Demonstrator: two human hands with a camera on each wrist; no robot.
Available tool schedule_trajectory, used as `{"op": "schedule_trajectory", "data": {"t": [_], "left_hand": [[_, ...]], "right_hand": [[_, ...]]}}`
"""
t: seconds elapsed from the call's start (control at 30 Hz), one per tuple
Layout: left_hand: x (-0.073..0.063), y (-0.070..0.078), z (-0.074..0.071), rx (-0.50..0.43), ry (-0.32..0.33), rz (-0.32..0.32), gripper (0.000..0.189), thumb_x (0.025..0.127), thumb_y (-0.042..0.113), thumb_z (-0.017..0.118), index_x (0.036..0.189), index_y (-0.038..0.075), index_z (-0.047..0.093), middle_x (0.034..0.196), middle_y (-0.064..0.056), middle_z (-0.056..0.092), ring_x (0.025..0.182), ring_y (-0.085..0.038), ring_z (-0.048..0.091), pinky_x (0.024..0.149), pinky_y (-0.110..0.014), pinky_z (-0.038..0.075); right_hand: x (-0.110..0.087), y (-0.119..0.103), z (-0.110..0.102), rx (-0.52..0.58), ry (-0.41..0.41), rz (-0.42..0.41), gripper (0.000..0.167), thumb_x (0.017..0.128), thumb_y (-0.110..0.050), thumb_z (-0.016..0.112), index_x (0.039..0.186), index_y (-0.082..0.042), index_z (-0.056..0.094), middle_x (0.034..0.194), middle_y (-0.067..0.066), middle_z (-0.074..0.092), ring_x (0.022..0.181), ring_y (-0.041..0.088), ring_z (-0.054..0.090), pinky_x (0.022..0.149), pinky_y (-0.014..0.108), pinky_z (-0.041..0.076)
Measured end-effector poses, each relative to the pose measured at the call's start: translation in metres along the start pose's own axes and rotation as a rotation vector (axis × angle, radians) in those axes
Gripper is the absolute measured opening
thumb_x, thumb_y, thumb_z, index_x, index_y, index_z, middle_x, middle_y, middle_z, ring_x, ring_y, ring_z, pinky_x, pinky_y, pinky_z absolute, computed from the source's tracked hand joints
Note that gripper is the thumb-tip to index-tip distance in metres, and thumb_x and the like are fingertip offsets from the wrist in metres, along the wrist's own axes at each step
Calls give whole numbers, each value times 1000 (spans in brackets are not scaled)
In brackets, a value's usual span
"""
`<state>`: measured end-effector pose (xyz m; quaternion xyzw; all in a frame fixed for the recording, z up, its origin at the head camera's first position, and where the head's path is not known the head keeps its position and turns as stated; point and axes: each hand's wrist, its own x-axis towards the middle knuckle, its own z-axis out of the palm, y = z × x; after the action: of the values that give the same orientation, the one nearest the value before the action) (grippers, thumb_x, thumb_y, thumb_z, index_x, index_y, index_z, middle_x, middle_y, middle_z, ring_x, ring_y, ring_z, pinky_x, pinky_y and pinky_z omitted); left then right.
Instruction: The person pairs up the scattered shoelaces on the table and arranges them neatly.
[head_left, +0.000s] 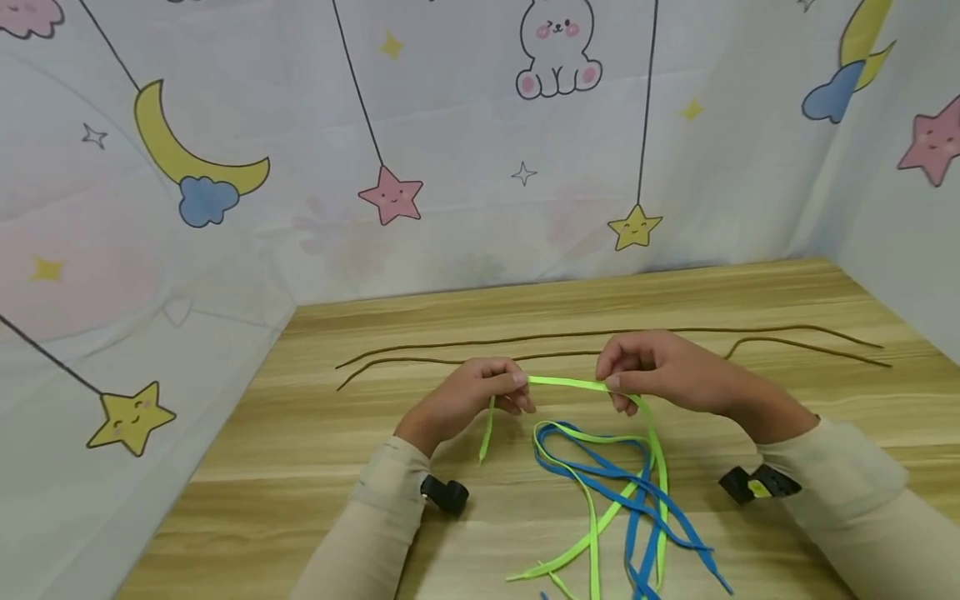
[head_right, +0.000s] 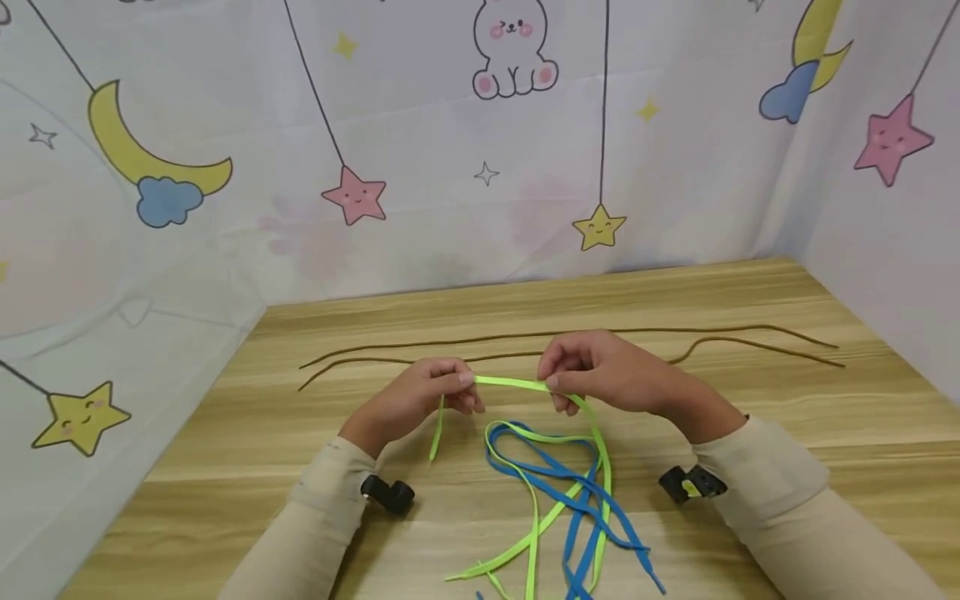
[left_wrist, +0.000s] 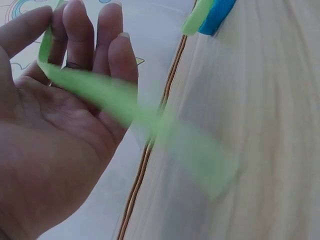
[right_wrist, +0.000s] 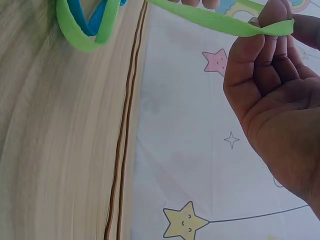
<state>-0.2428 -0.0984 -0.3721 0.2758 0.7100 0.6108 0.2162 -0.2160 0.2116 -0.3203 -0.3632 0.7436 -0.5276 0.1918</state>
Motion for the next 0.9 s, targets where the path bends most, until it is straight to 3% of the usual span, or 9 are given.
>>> {"op": "schedule_trajectory", "data": {"t": [0.27,0.53,0.77,0.9], "left_hand": [[-3,-7,-11,-125,75,8,25,106,23,52,91,6,63,91,-10,65,95,-27,70,91,-43,53],[-7,-10,-22,-224,147,38,32,106,22,50,80,6,59,83,-8,61,89,-25,66,87,-39,53],[-9,-11,-27,-300,169,58,31,106,22,49,81,8,60,83,-5,61,88,-23,66,86,-37,53],[-8,-14,-30,-341,213,58,30,105,21,51,80,9,60,82,-3,61,85,-20,66,84,-35,53]], "right_hand": [[-2,2,-5,-5,16,-8,14,105,-11,54,109,2,59,84,18,61,71,30,61,69,49,55],[-2,4,-11,-24,28,-15,16,104,-10,55,115,2,59,85,17,60,72,28,61,69,45,56],[-5,3,-15,-30,41,12,20,105,-11,55,118,4,58,88,17,60,73,27,61,69,44,56],[-7,2,-18,-26,43,-6,18,105,-8,53,118,3,58,90,16,60,74,28,61,70,44,56]]}}
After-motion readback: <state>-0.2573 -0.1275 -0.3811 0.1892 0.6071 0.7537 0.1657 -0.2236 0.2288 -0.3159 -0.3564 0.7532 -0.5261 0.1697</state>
